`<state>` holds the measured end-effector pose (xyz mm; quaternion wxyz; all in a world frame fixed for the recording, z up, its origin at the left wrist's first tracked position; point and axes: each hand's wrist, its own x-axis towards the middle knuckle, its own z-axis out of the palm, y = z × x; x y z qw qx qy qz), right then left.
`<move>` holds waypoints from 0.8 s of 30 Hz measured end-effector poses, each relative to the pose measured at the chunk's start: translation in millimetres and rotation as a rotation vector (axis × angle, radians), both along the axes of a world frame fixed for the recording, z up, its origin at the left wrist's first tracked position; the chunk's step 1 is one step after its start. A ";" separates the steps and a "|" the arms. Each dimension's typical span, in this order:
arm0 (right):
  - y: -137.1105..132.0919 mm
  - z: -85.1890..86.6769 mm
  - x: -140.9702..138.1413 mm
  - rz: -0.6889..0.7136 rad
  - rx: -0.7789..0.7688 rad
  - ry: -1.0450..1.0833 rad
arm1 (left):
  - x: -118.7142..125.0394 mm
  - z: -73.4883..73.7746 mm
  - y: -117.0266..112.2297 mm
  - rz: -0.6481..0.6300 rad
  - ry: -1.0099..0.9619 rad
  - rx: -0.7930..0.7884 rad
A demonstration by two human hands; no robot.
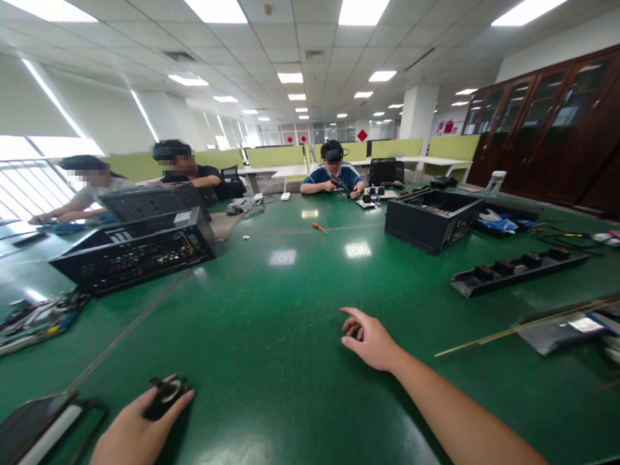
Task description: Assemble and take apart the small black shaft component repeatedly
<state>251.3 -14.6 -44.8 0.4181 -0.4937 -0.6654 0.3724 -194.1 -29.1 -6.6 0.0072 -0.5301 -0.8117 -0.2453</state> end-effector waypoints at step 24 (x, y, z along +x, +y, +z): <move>-17.0 14.5 -8.5 0.096 0.123 -0.150 | 218.7 -7.3 31.4 -1.146 -0.081 0.042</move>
